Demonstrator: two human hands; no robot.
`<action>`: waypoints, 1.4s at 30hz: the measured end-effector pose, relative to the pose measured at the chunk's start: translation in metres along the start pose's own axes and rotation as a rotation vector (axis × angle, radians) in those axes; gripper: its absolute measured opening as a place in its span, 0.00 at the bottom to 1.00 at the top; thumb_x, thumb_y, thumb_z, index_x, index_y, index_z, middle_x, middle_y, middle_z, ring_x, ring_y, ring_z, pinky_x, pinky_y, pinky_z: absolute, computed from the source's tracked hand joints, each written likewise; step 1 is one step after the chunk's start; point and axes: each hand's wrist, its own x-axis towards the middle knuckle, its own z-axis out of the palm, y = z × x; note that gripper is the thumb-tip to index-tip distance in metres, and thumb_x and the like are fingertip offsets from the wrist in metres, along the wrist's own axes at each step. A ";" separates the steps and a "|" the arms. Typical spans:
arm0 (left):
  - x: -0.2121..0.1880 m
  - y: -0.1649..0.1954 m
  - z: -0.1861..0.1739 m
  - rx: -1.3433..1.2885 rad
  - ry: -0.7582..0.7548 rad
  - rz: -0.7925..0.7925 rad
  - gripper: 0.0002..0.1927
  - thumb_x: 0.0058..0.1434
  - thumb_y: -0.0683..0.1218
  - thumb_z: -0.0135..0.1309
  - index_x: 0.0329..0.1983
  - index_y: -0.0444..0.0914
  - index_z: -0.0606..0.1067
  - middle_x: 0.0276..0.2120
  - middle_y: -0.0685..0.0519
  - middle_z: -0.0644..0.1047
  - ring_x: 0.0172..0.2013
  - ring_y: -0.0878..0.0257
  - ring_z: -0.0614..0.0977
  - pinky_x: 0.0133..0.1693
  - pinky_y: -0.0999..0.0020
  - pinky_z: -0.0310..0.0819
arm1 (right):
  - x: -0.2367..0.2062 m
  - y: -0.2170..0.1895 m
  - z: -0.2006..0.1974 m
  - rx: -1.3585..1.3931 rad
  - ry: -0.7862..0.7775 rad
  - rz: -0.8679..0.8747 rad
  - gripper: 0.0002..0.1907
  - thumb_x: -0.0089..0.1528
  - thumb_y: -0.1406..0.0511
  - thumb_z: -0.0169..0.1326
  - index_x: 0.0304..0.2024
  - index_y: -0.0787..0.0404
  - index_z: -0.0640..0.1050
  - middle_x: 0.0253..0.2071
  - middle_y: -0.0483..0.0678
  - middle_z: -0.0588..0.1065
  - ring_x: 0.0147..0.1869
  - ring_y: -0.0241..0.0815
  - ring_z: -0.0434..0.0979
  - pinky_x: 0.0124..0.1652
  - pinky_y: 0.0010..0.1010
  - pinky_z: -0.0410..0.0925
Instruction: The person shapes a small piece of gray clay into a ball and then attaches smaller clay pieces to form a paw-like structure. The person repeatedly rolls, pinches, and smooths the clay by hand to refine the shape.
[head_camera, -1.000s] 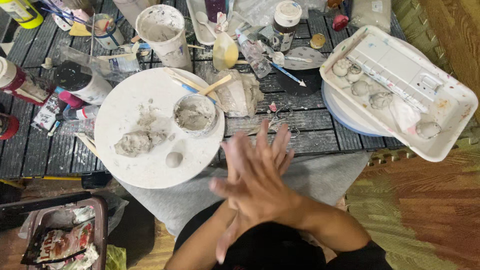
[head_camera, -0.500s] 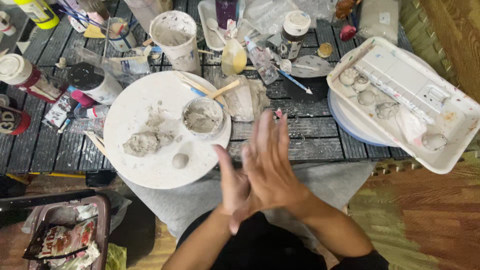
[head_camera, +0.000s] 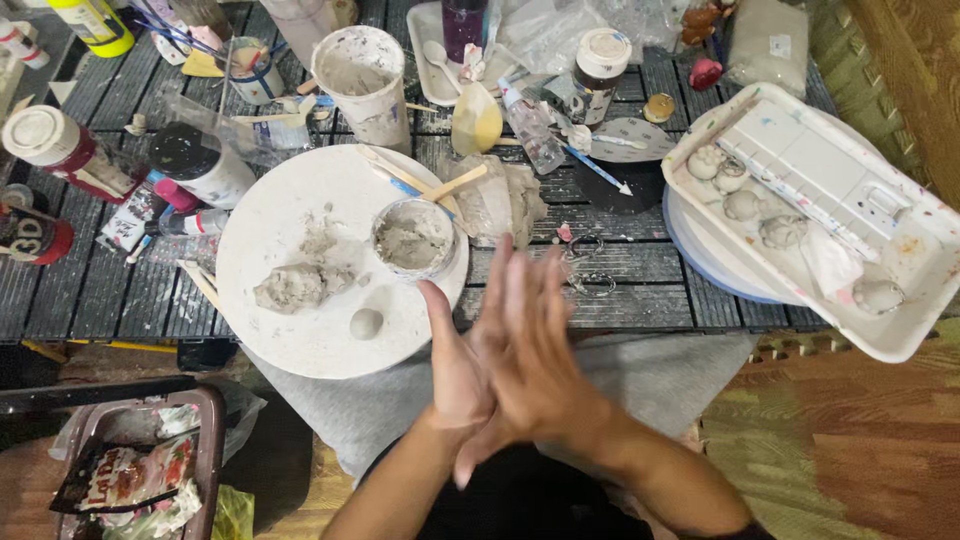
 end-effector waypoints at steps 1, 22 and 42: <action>0.005 0.000 -0.002 -0.044 -0.047 0.027 0.55 0.57 0.83 0.15 0.82 0.52 0.40 0.80 0.43 0.47 0.78 0.47 0.50 0.74 0.43 0.37 | -0.002 -0.008 0.004 0.022 -0.053 0.014 0.69 0.47 0.20 0.33 0.81 0.38 0.31 0.76 0.78 0.21 0.80 0.88 0.15 0.70 0.87 0.23; 0.002 -0.022 0.004 -0.006 -0.247 0.008 0.56 0.56 0.82 0.19 0.82 0.50 0.40 0.80 0.47 0.51 0.78 0.48 0.53 0.75 0.38 0.44 | -0.008 -0.016 0.029 -0.023 0.207 -0.114 0.69 0.44 0.17 0.27 0.78 0.35 0.29 0.74 0.71 0.20 0.78 0.81 0.17 0.64 0.92 0.12; -0.011 0.001 0.006 0.132 -0.084 0.021 0.57 0.58 0.83 0.14 0.83 0.47 0.41 0.77 0.39 0.56 0.76 0.43 0.57 0.73 0.36 0.48 | 0.013 -0.018 0.045 0.172 0.470 0.163 0.56 0.60 0.27 0.39 0.82 0.37 0.39 0.82 0.60 0.25 0.89 0.59 0.24 0.74 0.79 0.31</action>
